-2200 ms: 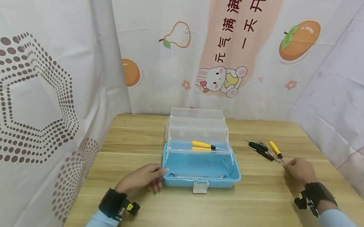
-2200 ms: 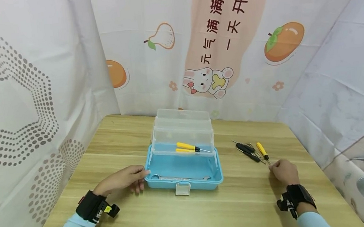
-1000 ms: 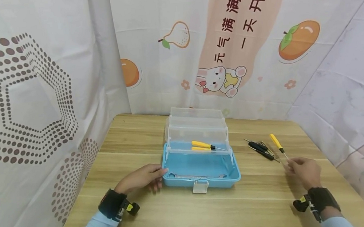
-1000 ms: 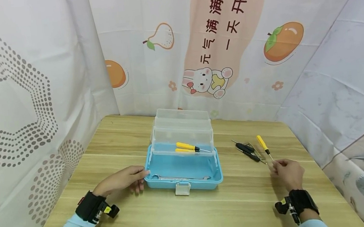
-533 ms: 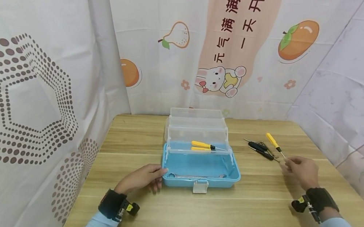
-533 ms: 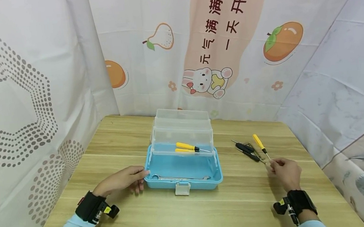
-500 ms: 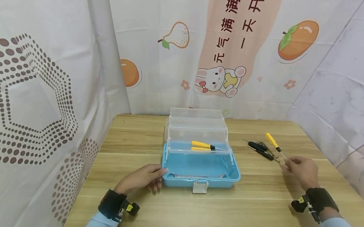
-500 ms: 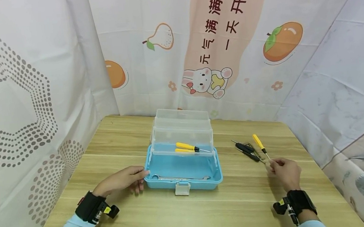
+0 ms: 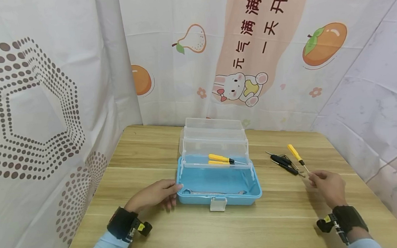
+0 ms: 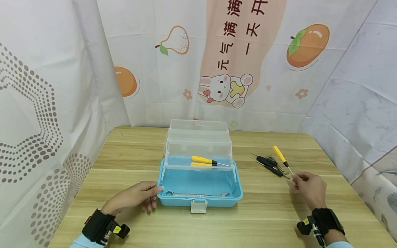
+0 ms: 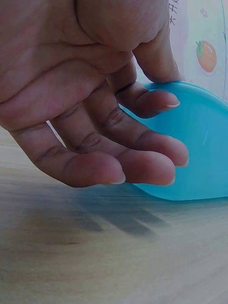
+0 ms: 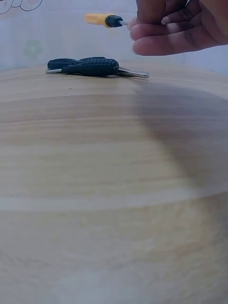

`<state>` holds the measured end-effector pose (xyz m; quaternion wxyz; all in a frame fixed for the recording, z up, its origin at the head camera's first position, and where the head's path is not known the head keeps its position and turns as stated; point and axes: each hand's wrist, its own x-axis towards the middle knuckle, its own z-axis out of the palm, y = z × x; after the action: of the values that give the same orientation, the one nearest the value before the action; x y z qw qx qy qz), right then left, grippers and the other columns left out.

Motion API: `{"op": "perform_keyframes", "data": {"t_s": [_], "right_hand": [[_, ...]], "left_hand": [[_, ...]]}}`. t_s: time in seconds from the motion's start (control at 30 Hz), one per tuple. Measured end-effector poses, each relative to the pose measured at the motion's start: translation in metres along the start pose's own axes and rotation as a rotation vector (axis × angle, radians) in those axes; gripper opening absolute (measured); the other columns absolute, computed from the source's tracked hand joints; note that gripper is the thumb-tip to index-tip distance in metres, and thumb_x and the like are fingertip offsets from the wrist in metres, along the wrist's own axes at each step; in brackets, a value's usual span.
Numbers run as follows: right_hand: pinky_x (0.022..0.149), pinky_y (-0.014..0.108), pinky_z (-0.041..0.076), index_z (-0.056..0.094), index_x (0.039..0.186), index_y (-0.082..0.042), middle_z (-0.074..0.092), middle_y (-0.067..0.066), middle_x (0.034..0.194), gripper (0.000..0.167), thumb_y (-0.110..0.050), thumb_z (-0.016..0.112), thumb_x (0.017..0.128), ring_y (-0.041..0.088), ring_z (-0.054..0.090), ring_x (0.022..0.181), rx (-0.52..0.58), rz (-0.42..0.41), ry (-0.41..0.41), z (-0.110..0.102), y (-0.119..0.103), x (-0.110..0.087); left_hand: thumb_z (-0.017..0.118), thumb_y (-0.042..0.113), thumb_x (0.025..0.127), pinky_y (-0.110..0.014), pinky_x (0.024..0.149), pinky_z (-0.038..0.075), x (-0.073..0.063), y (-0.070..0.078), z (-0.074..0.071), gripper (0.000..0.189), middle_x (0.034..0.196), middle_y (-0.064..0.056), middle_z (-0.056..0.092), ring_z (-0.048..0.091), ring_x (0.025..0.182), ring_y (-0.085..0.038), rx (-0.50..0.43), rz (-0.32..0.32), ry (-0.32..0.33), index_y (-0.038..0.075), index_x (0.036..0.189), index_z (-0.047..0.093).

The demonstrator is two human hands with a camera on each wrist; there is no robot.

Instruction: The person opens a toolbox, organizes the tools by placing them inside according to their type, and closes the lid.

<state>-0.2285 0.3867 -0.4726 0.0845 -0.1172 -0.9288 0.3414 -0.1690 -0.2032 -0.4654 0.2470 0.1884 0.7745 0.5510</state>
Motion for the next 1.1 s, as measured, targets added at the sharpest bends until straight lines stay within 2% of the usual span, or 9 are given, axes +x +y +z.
{"op": "perform_keyframes", "data": {"t_s": [0.3,0.67,1.1], "right_hand": [[0.057,0.019,0.053,0.069,0.122,0.008,0.076,0.019,0.100,0.040,-0.027,0.064,0.104,0.006,0.070,0.069,0.006,0.012,-0.010,0.003,-0.004,0.002],[0.058,0.018,0.053,0.068,0.123,0.008,0.076,0.020,0.101,0.039,-0.026,0.063,0.105,0.007,0.071,0.069,0.027,-0.008,-0.028,0.004,-0.013,0.002],[0.062,0.016,0.052,0.069,0.124,0.003,0.075,0.019,0.106,0.038,-0.030,0.065,0.104,0.009,0.073,0.073,0.039,-0.032,-0.043,0.009,-0.023,0.002]], "left_hand": [[0.046,0.038,0.112,-0.037,0.061,0.059,0.000,-0.001,0.000,0.045,0.083,-0.013,0.067,0.068,0.069,-0.028,-0.004,-0.002,-0.006,-0.004,0.101,0.059],[0.045,0.036,0.112,-0.038,0.061,0.059,0.000,0.001,0.000,0.046,0.084,-0.015,0.068,0.068,0.070,-0.033,0.006,0.004,-0.006,-0.006,0.101,0.058],[0.046,0.037,0.112,-0.039,0.063,0.060,0.000,0.001,-0.001,0.046,0.083,-0.014,0.067,0.067,0.069,-0.029,-0.010,-0.002,-0.008,-0.006,0.101,0.058]]}}
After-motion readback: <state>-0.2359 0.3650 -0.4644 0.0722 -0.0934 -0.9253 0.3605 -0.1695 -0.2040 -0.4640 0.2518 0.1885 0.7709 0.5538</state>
